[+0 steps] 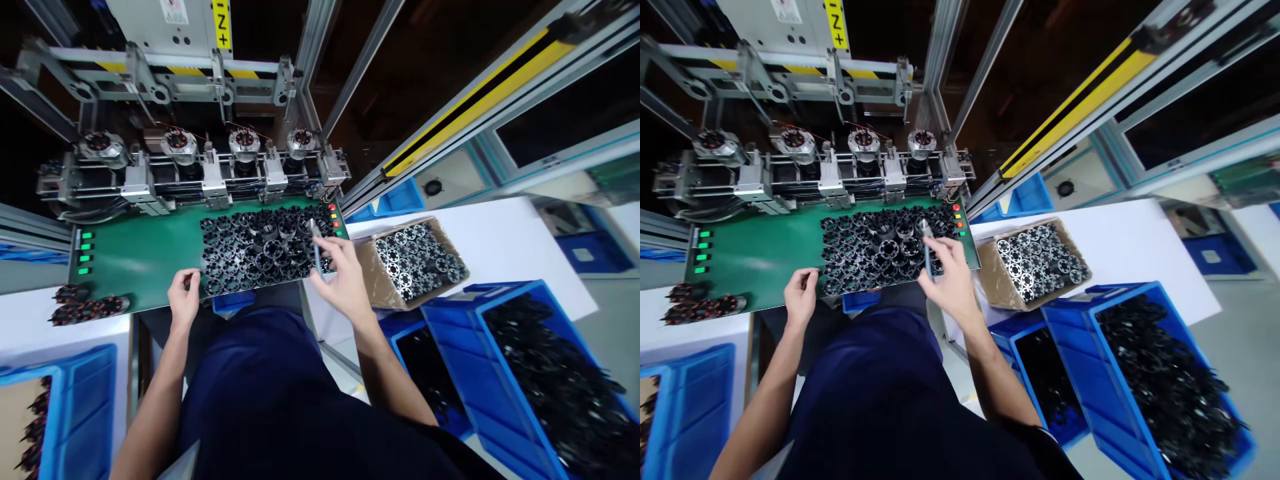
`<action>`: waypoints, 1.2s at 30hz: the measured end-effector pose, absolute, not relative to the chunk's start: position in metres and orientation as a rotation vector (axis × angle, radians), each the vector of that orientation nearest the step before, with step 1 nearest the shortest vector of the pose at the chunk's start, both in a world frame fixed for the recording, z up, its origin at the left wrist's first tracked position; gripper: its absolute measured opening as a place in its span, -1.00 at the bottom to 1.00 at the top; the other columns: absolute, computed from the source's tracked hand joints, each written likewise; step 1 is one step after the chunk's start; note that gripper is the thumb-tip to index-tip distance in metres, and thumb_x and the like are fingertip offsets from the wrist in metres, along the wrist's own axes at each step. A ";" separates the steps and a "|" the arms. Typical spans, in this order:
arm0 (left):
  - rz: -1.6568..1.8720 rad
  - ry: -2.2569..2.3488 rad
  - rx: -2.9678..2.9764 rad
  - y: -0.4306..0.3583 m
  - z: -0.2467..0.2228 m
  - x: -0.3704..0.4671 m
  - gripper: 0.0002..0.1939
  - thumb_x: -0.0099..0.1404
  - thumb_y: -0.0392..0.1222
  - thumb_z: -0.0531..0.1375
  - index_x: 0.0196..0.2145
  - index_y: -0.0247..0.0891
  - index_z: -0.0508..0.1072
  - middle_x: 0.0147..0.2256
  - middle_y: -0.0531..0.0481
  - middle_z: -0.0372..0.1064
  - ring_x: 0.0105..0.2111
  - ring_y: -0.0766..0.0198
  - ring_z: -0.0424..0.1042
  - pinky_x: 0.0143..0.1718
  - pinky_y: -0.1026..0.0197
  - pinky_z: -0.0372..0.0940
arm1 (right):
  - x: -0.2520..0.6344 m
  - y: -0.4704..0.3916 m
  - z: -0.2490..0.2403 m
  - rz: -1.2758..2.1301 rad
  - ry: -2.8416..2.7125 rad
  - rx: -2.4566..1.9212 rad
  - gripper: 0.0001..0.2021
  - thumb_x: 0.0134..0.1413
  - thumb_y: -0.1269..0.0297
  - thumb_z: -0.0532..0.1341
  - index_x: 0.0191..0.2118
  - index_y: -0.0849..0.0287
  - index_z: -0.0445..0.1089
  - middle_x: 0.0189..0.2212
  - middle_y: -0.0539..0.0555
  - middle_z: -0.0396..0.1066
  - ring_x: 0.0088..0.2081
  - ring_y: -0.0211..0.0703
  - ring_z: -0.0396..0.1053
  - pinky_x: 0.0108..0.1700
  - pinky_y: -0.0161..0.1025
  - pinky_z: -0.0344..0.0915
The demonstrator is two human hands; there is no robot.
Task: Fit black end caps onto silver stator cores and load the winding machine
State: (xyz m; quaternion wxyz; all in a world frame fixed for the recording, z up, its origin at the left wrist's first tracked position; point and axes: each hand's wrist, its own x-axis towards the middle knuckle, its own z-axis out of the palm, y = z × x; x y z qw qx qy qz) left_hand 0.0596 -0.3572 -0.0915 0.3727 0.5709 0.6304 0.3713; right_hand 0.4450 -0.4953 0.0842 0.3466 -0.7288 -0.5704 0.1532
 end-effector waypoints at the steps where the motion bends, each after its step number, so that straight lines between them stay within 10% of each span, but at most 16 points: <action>1: 0.948 1.611 1.469 -0.357 -0.092 0.060 -0.59 0.53 0.25 0.29 -0.07 -0.16 0.66 -0.01 -0.19 0.72 0.05 -0.07 0.69 0.27 -0.10 0.58 | 0.458 -0.490 0.084 0.314 -1.476 -1.945 -0.35 0.41 0.24 0.36 0.56 -0.08 0.55 0.40 0.30 0.48 0.32 0.28 0.63 0.43 0.32 0.68; 11: 0.860 1.612 1.445 -0.359 -0.087 0.059 -0.56 0.48 0.28 0.33 -0.07 -0.15 0.69 -0.05 -0.18 0.74 -0.02 -0.08 0.70 0.25 -0.13 0.60 | 0.488 -0.454 0.048 0.290 -1.852 -2.076 -0.35 0.47 0.18 0.37 0.59 0.05 0.53 0.62 0.41 0.37 0.62 0.55 0.36 0.71 0.58 0.32; 20: 0.770 1.620 1.502 -0.311 0.012 -0.014 -0.30 0.35 0.59 0.45 0.00 -0.12 0.71 -0.05 -0.15 0.79 -0.05 -0.13 0.73 0.14 -0.14 0.64 | 0.519 -0.440 0.132 0.291 -2.093 -1.763 -0.37 0.69 0.07 0.36 0.70 -0.10 0.39 0.51 0.32 0.53 0.53 0.36 0.54 0.57 0.43 0.58; 27: 0.614 1.819 2.152 -0.114 0.132 -0.037 -0.16 0.63 0.43 0.28 0.46 -0.36 0.60 0.43 -0.33 0.50 0.17 -0.05 0.66 0.48 -0.25 0.51 | 0.390 -0.248 0.215 0.406 -2.454 -1.497 -0.54 0.69 0.20 0.33 0.54 -0.07 0.58 0.21 0.11 0.78 0.19 0.15 0.76 0.33 0.12 0.68; 32: 0.327 1.866 2.200 -0.021 0.125 -0.013 -0.26 0.53 0.24 0.51 0.38 -0.43 0.69 0.41 -0.47 0.48 0.48 -0.33 0.43 0.66 -0.42 0.28 | 0.286 -0.102 0.187 0.476 -2.455 -1.949 -0.43 0.66 0.29 0.39 0.62 0.29 0.44 0.43 0.48 0.63 0.43 0.34 0.65 0.52 0.28 0.57; 36: 0.135 1.910 2.163 0.009 0.097 -0.008 -0.21 0.44 0.35 0.56 0.32 -0.36 0.76 0.44 -0.57 0.43 0.50 -0.60 0.40 0.55 -0.56 0.34 | 0.261 -0.052 0.155 0.719 -2.478 -2.133 -0.49 0.63 0.01 0.52 0.43 0.19 0.59 0.38 0.29 0.63 0.30 0.17 0.69 0.34 0.20 0.73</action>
